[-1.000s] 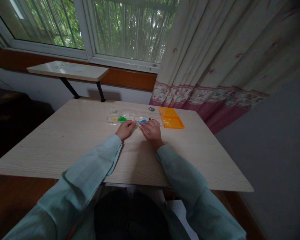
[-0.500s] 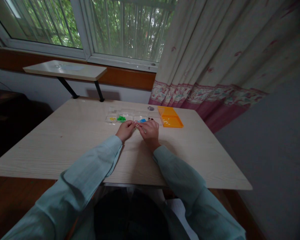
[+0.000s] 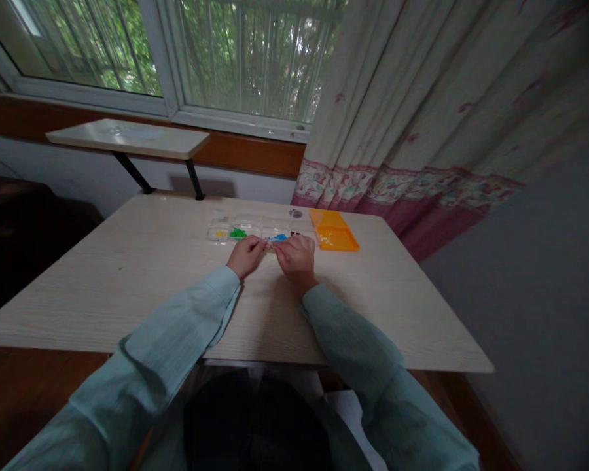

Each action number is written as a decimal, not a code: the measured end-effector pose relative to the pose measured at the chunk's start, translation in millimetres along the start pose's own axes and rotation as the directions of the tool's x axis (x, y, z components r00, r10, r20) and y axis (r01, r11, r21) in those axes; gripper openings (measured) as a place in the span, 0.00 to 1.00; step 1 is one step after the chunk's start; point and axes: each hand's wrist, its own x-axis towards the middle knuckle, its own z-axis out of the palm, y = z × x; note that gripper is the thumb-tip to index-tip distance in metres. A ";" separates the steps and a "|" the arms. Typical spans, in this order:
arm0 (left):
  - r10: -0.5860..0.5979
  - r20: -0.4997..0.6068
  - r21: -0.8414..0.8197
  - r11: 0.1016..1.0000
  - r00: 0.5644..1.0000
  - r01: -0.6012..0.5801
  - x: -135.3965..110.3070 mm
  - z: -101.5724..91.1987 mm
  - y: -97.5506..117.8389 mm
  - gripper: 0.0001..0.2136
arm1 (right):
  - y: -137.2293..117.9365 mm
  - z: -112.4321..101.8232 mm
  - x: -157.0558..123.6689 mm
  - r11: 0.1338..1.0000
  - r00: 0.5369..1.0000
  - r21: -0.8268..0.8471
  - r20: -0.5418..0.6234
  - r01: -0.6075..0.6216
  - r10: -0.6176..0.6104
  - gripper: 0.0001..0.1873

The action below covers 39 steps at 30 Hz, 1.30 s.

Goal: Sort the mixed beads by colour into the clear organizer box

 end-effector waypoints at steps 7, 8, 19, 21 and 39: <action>0.026 0.003 0.105 0.994 1.000 -0.026 3.2 -5.9 -6.8 0.14 | 78.1 -16.1 -1.9 0.915 0.901 -0.032 -0.189 -0.402 0.390 0.17; 0.032 0.000 0.118 0.992 0.999 -0.032 3.8 -6.6 -9.0 0.14 | 89.8 -18.6 -4.2 0.887 0.871 -0.041 -0.215 -0.459 0.441 0.17; 0.107 0.056 0.289 0.950 0.993 -0.119 2.8 -8.1 -13.3 0.12 | 122.4 -17.5 -16.8 0.718 0.750 -0.218 -0.214 -0.661 0.626 0.19; 0.103 0.055 0.293 0.949 0.993 -0.115 2.1 -8.0 -12.3 0.12 | 121.2 -17.8 -16.1 0.705 0.744 -0.236 -0.208 -0.669 0.635 0.20; 0.202 0.287 0.337 0.894 0.936 -0.296 -1.1 -11.2 -13.8 0.12 | 107.5 -16.9 -8.9 0.785 0.795 -0.149 -0.215 -0.601 0.568 0.20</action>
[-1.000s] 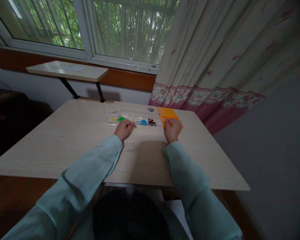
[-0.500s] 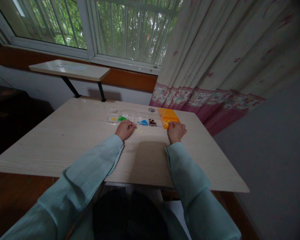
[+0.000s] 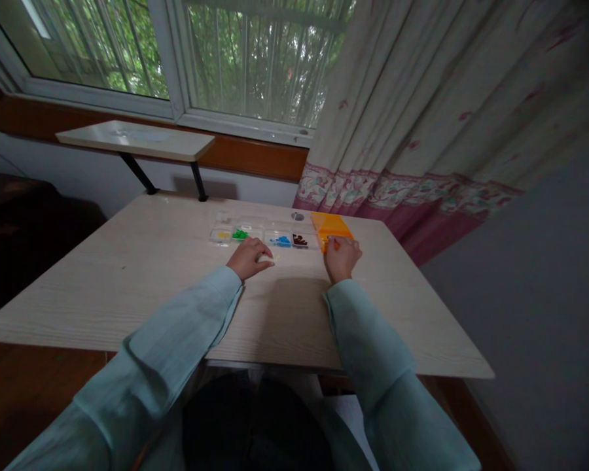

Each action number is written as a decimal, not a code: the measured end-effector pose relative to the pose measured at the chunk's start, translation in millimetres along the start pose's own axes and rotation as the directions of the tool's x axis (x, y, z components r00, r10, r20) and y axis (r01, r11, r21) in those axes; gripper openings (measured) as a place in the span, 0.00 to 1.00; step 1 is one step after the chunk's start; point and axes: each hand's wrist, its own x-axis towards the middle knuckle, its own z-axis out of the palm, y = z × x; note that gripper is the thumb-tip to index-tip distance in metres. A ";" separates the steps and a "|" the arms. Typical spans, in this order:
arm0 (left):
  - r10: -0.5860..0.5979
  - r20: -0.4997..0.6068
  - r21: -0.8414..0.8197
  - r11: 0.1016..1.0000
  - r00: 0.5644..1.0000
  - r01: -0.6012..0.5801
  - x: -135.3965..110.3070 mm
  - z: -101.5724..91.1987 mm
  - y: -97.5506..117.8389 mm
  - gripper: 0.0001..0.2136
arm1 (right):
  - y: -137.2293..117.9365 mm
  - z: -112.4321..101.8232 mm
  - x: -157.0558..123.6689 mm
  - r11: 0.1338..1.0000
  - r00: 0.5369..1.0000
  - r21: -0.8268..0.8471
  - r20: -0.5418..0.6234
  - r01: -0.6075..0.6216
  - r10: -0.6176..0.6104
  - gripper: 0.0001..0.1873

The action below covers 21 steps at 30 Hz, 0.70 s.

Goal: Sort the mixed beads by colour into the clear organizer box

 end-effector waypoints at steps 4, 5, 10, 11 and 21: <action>0.030 0.066 0.060 0.998 0.997 -0.034 -1.1 0.5 1.5 0.12 | -7.6 0.9 -4.1 0.999 0.998 0.005 0.034 0.054 -0.054 0.19; 0.026 0.069 0.075 0.997 0.997 -0.031 -1.1 0.0 2.7 0.11 | -9.0 1.1 -5.1 0.998 0.997 0.006 0.037 0.062 -0.062 0.19; 0.017 0.076 0.151 0.988 0.997 -0.029 0.0 -4.5 12.3 0.08 | -14.7 0.8 -9.0 0.994 0.992 0.030 0.055 0.109 -0.111 0.19; 0.017 0.080 0.166 0.986 0.997 -0.030 0.3 -5.3 14.6 0.08 | -15.9 0.4 -9.7 0.992 0.991 0.033 0.060 0.120 -0.122 0.19; 0.002 0.081 0.201 0.979 0.997 -0.018 -1.1 -6.6 19.7 0.07 | -35.8 0.5 -18.9 0.960 0.954 0.096 0.120 0.264 -0.274 0.16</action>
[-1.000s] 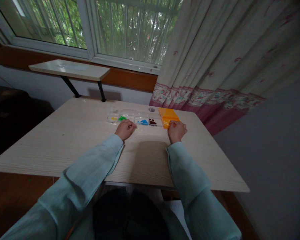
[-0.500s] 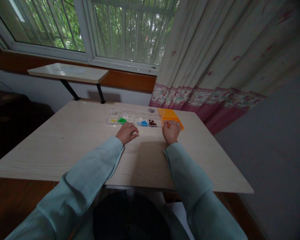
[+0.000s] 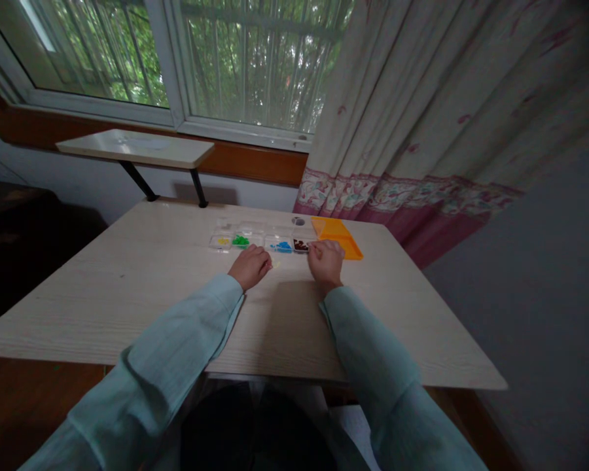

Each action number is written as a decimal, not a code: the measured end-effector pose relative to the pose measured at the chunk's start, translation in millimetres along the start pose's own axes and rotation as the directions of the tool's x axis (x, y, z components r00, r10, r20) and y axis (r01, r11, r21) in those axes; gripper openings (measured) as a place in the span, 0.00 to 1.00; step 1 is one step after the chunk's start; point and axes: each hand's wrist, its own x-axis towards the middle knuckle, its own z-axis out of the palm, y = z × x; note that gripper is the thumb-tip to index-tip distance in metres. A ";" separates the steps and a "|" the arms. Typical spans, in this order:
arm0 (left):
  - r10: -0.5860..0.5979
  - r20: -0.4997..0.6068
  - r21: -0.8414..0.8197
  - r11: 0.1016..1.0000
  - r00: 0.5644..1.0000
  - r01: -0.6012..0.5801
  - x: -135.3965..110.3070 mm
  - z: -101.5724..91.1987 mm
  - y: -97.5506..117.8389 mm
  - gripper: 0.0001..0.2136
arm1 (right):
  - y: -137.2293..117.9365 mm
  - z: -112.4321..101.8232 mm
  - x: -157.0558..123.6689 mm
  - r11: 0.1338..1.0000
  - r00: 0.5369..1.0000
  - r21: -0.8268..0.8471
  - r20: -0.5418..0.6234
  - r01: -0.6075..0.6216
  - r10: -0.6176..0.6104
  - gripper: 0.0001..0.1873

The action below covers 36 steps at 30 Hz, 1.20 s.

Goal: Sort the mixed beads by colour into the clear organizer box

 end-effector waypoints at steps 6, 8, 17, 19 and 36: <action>-0.029 -0.004 -0.046 0.998 1.000 0.029 0.2 0.9 -4.0 0.10 | -11.1 -1.0 -2.4 0.997 0.998 0.050 0.017 0.054 -0.055 0.15; -0.030 -0.003 -0.034 0.999 1.000 0.030 0.3 1.4 -4.0 0.09 | -11.7 -0.9 -2.7 0.997 0.998 0.053 0.016 0.056 -0.057 0.15; -0.039 -0.033 -0.023 0.999 0.999 0.038 1.5 6.2 -4.1 0.06 | -14.1 2.1 -3.9 0.994 0.997 0.087 0.006 0.070 -0.071 0.15; -0.048 -0.036 -0.017 0.999 0.998 0.047 1.6 6.6 -3.2 0.07 | -17.0 2.5 -4.6 0.992 0.996 0.093 0.011 0.091 -0.093 0.15; -0.335 -0.105 -0.633 0.749 0.936 0.196 11.8 19.0 -7.7 0.13 | -58.3 5.0 -20.3 0.895 0.902 0.183 0.078 0.406 -0.425 0.17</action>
